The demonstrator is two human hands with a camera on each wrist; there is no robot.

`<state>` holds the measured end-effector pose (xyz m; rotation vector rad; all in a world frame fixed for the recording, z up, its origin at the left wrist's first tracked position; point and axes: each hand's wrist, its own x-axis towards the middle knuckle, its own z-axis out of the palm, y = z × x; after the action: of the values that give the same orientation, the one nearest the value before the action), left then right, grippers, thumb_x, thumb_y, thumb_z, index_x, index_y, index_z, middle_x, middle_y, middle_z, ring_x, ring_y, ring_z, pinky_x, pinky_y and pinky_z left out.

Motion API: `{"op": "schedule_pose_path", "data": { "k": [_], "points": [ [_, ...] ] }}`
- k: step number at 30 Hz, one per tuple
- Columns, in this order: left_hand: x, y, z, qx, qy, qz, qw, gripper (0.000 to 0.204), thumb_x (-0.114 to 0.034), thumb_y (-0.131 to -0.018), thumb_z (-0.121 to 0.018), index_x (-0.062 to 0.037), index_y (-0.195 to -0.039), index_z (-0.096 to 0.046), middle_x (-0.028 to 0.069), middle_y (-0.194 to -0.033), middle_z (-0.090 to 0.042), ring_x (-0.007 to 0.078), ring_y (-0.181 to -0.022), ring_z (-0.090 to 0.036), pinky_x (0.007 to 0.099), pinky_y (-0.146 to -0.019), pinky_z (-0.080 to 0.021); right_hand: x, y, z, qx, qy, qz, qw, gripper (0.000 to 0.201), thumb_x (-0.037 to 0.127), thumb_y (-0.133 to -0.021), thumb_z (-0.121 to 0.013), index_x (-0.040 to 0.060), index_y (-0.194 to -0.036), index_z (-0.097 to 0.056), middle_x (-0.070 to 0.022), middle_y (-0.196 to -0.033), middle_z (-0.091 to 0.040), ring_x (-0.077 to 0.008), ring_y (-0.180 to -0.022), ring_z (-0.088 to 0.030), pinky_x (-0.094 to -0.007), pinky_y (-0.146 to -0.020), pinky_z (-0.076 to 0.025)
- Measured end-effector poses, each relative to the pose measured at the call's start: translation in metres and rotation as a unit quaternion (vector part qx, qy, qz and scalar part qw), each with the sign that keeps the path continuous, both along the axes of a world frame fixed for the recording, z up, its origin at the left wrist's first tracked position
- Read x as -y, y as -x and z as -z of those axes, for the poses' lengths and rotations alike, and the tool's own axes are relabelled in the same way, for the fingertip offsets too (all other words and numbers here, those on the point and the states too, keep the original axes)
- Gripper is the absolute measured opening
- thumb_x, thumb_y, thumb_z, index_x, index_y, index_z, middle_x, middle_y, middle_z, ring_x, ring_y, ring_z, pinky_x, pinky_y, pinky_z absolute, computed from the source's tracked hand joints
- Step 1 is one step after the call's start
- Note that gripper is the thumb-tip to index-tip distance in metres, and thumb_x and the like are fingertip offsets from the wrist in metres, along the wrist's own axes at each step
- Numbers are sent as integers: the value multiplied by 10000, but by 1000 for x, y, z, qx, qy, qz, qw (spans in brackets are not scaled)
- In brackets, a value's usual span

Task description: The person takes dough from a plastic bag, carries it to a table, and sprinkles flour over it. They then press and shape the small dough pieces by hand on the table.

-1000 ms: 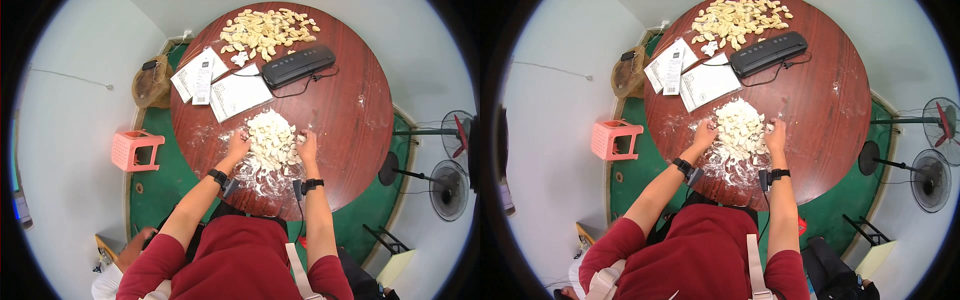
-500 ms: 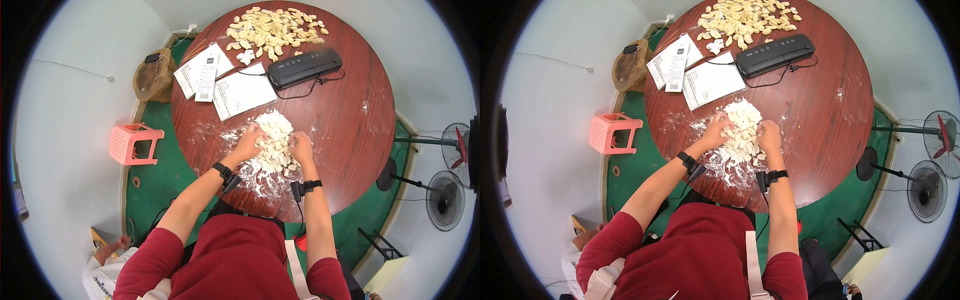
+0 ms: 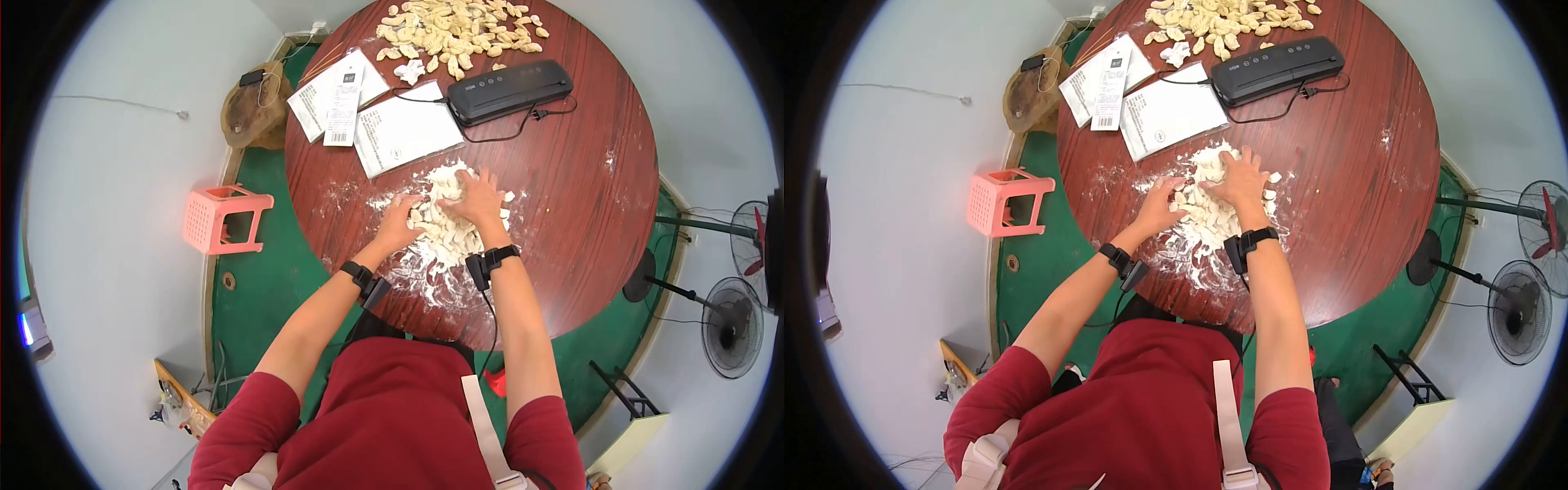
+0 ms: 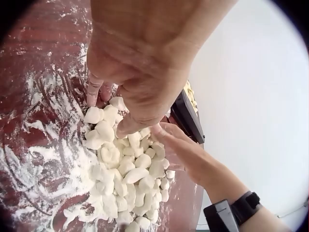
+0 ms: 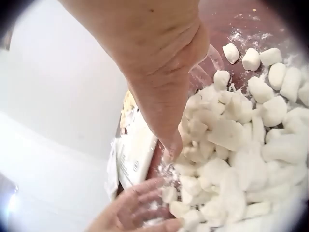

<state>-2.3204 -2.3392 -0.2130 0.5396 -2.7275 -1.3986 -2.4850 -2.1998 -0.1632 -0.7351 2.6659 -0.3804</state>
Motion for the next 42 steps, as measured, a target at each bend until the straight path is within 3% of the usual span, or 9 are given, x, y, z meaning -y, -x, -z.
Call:
{"op": "schedule_pose_path", "data": {
  "k": [3,5,8,11,20,26,29,34,42],
  "points": [
    [-10,3,-8,23,-22,24,999,797,-145,-633,-853,-149,-1355,-517,156,-1298,-476,375,-1217,-479,448,-1031,-414,-2,-4,12,-1,-42,-51,998,618,479,-713,-795,164,-1209,-603,-120,-1188,-530,-336,-1202,-491,-588,-965,-400],
    [-20,4,-11,30,-13,35,999,922,-182,-595,-887,-209,-1418,-471,154,-1352,-452,395,-1251,-443,465,-1042,-409,-14,0,30,70,59,-81,992,445,348,-711,-797,124,-1044,-605,-98,-1121,-554,-335,-1150,-510,-544,-929,-414],
    [-33,8,-21,94,52,74,991,1091,-238,-563,-926,-336,-1490,-359,142,-1447,-397,422,-1307,-367,537,-1044,-384,-43,-1,34,36,86,-119,988,312,213,-704,-763,99,-904,-552,-77,-1061,-571,-329,-1093,-528,-505,-889,-414],
    [-40,10,-25,107,123,83,983,1054,-270,-593,-915,-301,-1490,-364,139,-1448,-397,405,-1305,-375,566,-1061,-337,-74,-4,25,27,130,-94,987,241,151,-726,-717,94,-867,-531,-65,-1043,-574,-321,-1054,-537,-492,-878,-407],
    [-33,6,-17,86,166,44,981,738,-311,-665,-864,-176,-1294,-502,114,-1311,-467,376,-1227,-432,534,-1006,-369,-132,-18,30,-48,179,-16,983,342,166,-735,-755,116,-1042,-613,-103,-1291,-553,-331,-1232,-479,-501,-953,-400],
    [-21,-8,-12,72,144,-2,987,700,-274,-685,-847,-131,-1282,-512,133,-1281,-478,378,-1174,-468,495,-964,-429,-83,-61,-4,-59,100,-67,991,579,329,-682,-840,141,-1173,-598,-111,-1304,-515,-303,-1244,-453,-499,-961,-393],
    [-21,-12,-11,72,125,-32,989,694,-248,-694,-841,-125,-1292,-512,149,-1273,-484,389,-1168,-474,487,-960,-438,-66,-75,9,-29,22,-41,998,656,369,-662,-852,123,-1205,-578,-131,-1270,-507,-308,-1224,-460,-496,-960,-393],
    [-23,-15,-16,57,106,-60,991,720,-241,-684,-849,-115,-1308,-512,165,-1282,-483,406,-1189,-466,497,-973,-431,-71,-73,26,19,157,65,985,696,213,-622,-890,85,-1211,-543,-124,-1207,-483,-309,-1129,-515,-424,-935,-455],
    [-36,-10,-18,39,116,59,991,806,-280,-656,-874,-214,-1380,-525,180,-1390,-414,425,-1254,-406,508,-1023,-407,-115,-71,26,53,251,175,951,556,59,-673,-846,64,-1143,-549,-98,-1120,-487,-226,-844,-590,-348,-770,-520]
  ]
}}
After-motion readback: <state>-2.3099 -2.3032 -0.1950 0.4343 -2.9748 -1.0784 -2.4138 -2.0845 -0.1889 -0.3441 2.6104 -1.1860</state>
